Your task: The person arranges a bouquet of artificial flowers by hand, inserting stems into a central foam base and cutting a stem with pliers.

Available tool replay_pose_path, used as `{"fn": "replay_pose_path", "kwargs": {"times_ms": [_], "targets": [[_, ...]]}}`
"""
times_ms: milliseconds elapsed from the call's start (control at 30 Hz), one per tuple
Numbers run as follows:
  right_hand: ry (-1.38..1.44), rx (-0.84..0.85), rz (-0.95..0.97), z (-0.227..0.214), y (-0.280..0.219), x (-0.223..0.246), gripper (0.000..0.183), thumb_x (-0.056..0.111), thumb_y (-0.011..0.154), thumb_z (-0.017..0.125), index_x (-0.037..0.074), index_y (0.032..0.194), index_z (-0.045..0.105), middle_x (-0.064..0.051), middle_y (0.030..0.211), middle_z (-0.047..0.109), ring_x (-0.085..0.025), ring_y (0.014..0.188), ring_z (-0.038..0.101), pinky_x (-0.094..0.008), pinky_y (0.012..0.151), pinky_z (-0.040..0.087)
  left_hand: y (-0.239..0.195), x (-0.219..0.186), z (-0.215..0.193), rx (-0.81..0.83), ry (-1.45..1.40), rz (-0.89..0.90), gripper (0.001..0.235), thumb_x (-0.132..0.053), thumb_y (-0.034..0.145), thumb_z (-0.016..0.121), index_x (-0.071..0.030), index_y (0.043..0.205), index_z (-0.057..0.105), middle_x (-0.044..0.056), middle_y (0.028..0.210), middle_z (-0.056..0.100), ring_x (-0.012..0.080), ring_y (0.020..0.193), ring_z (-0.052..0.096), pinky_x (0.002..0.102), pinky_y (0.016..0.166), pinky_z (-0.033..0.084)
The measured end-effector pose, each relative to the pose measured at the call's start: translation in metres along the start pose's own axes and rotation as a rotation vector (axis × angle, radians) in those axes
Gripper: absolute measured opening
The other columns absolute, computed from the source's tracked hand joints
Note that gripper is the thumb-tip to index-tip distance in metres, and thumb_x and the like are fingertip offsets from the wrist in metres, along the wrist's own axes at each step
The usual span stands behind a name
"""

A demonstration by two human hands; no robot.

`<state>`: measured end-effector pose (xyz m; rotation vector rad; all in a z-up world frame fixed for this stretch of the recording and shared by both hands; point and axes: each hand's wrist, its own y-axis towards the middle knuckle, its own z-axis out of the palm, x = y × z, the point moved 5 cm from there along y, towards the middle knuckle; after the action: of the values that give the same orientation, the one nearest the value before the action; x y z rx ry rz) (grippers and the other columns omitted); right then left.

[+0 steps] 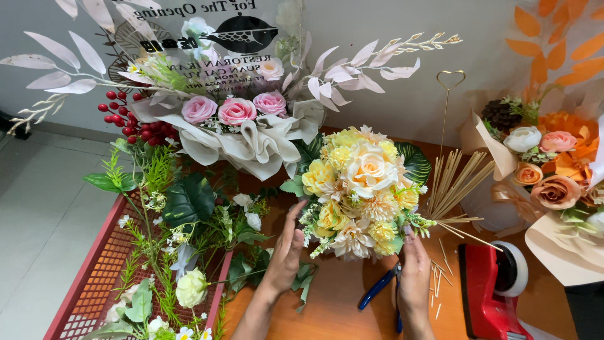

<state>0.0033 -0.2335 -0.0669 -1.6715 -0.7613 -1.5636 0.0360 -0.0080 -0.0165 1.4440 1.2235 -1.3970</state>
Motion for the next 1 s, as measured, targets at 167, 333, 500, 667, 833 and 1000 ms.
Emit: {"fn": "replay_pose_path", "kwargs": {"times_ms": [167,333,500,667,833,1000], "targets": [[0.365,-0.097,0.158,0.002,0.018,-0.021,0.037,0.019,0.086,0.035,0.014,0.122,0.029,-0.005,0.117,0.048,-0.014,0.106,0.048,-0.022,0.087,0.034,0.024,0.026,-0.006,-0.267,-0.376,-0.295,0.069,-0.061,0.071,0.022,-0.025,0.129,0.025,0.002,0.142,0.022,0.0198,0.13,0.02,0.05,0.1,0.021],[0.1,-0.064,0.1,0.001,0.059,-0.043,0.028,0.018,0.087,0.037,0.004,0.104,0.055,-0.006,0.105,0.057,-0.015,0.095,0.051,-0.026,0.08,0.04,0.061,0.079,-0.005,-0.324,-0.655,-0.458,0.072,-0.051,0.075,0.035,-0.011,0.134,0.032,0.011,0.134,0.042,0.0231,0.124,0.04,0.034,0.101,0.032],[0.294,0.073,0.109,-0.01,0.077,-0.097,0.022,0.015,0.084,0.04,0.004,0.093,0.057,-0.01,0.086,0.062,-0.018,0.073,0.058,-0.028,0.061,0.045,0.066,0.106,-0.006,-0.062,-0.404,-0.329,0.069,-0.057,0.075,0.028,-0.012,0.124,0.047,0.014,0.127,0.05,0.0268,0.117,0.048,0.041,0.096,0.037],[0.182,0.088,0.04,-0.046,0.039,-0.131,0.024,0.016,0.086,0.039,0.002,0.094,0.056,-0.011,0.088,0.058,-0.018,0.077,0.056,-0.027,0.065,0.043,0.04,0.102,-0.012,-0.019,-0.455,-0.251,0.056,-0.048,0.079,0.031,-0.01,0.117,0.048,0.013,0.121,0.054,0.0252,0.112,0.05,0.039,0.094,0.039],[0.044,0.095,-0.052,-0.074,-0.007,-0.125,0.026,0.017,0.088,0.036,0.0,0.096,0.055,-0.012,0.091,0.054,-0.018,0.082,0.052,-0.026,0.07,0.04,0.011,0.067,-0.009,0.051,-0.521,-0.146,0.039,-0.035,0.085,0.034,-0.008,0.109,0.049,0.013,0.113,0.058,0.0233,0.105,0.054,0.037,0.092,0.042],[-0.083,0.105,-0.153,-0.036,-0.005,-0.026,0.029,0.018,0.091,0.034,-0.003,0.097,0.053,-0.013,0.094,0.05,-0.019,0.087,0.049,-0.025,0.075,0.037,-0.006,0.046,-0.024,-0.284,-0.552,-0.511,0.071,-0.047,0.078,0.031,-0.008,0.136,0.019,0.015,0.143,0.017,0.022,0.132,0.021,0.04,0.103,0.029]]}}
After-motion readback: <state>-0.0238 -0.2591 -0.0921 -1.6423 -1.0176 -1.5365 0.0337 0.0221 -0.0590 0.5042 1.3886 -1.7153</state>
